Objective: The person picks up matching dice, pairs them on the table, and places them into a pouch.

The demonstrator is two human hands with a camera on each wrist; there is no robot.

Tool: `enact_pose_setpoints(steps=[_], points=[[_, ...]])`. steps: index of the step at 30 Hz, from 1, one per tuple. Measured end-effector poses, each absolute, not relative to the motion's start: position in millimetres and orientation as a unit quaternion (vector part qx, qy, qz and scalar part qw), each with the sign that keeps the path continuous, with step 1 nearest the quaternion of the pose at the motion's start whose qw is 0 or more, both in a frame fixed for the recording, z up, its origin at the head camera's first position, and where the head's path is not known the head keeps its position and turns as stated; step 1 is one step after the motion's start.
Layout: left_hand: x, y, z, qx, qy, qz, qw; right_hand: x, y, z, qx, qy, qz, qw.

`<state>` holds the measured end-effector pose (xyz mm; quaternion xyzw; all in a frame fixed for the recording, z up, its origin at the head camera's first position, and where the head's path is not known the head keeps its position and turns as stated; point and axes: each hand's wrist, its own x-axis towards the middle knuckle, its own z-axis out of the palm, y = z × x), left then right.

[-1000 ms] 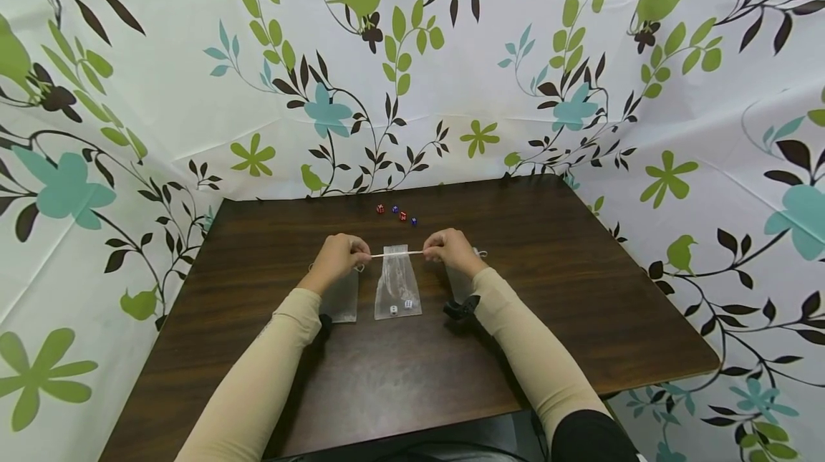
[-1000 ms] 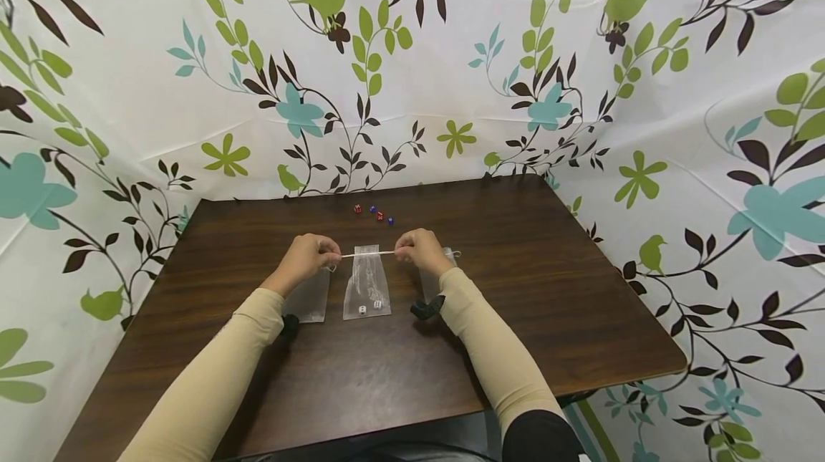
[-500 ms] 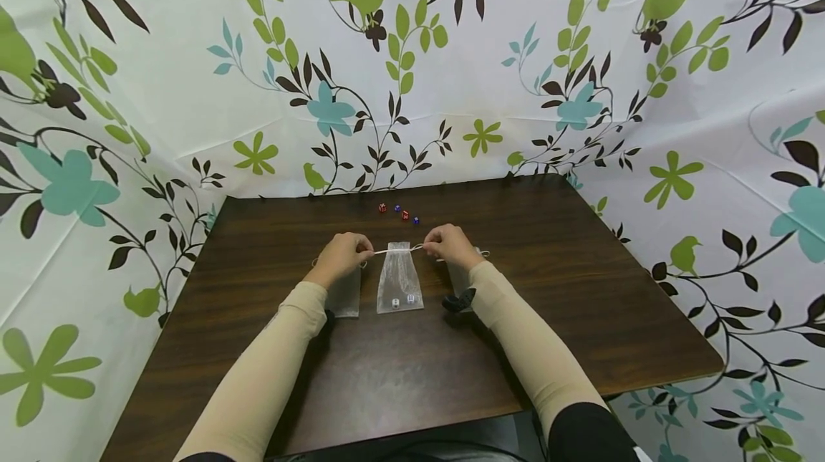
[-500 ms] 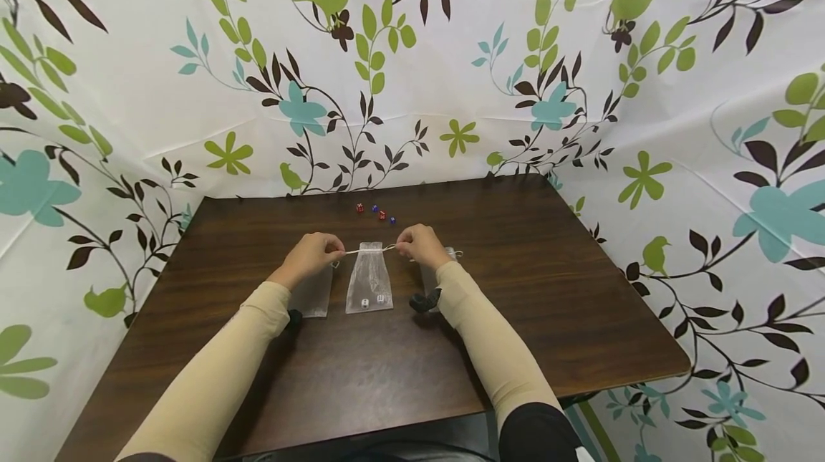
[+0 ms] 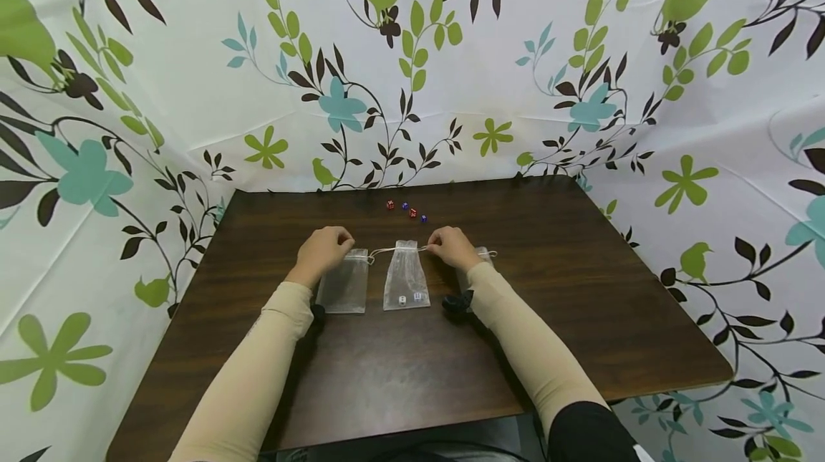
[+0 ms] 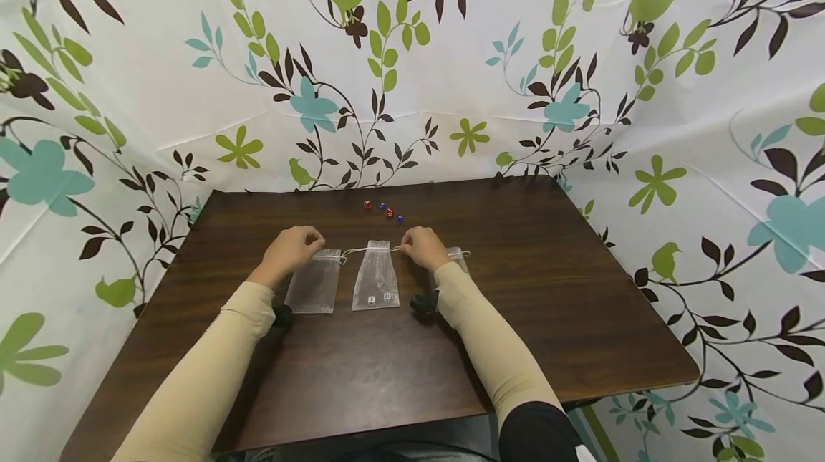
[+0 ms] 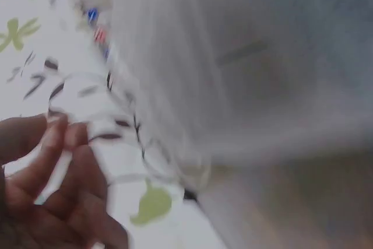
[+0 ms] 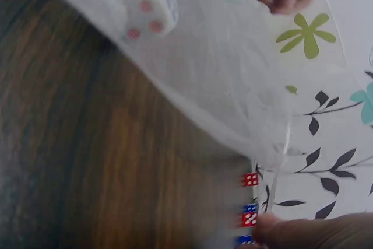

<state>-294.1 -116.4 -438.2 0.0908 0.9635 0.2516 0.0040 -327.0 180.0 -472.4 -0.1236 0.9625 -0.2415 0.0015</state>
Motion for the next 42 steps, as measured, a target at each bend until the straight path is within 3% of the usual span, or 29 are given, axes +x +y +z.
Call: enact_pose_setpoints(steps=[7,10,15,21,24,27,30,36,42], points=[[-285.8,-151.3,-434.8,0.014,0.970,0.187,0.156,-325.4,179.1,-468.2,-0.112,0.985,-0.115,-0.065],[-284.3,-153.1,-437.8,0.003,0.965,0.175,0.196,-324.6,179.3,-465.7,-0.108,0.987,-0.095,-0.068],[-282.2,-146.0,-443.7,-0.015,0.969,0.160,0.187,-322.7,177.1,-465.2,-0.108,0.989,-0.061,-0.079],[-283.3,-142.8,-452.5,-0.019,0.972,0.155,0.174,-313.2,161.3,-459.2,-0.109,0.977,-0.022,-0.183],[-284.7,-144.7,-453.1,-0.021,0.971,0.154,0.181,-303.5,144.0,-450.8,-0.135,0.967,-0.040,-0.210],[-284.0,-147.0,-451.4,-0.015,0.968,0.163,0.188,-293.8,126.9,-446.2,-0.177,0.964,-0.101,-0.174],[-280.3,-151.7,-448.1,0.016,0.965,0.195,0.174,-284.5,112.7,-442.9,-0.210,0.956,-0.187,-0.087],[-266.8,-163.3,-435.9,0.091,0.956,0.264,0.096,-278.6,93.2,-445.1,-0.239,0.928,-0.283,0.048],[-257.7,-169.2,-431.6,0.108,0.944,0.311,0.026,-284.1,79.0,-457.1,-0.275,0.912,-0.294,0.074]])
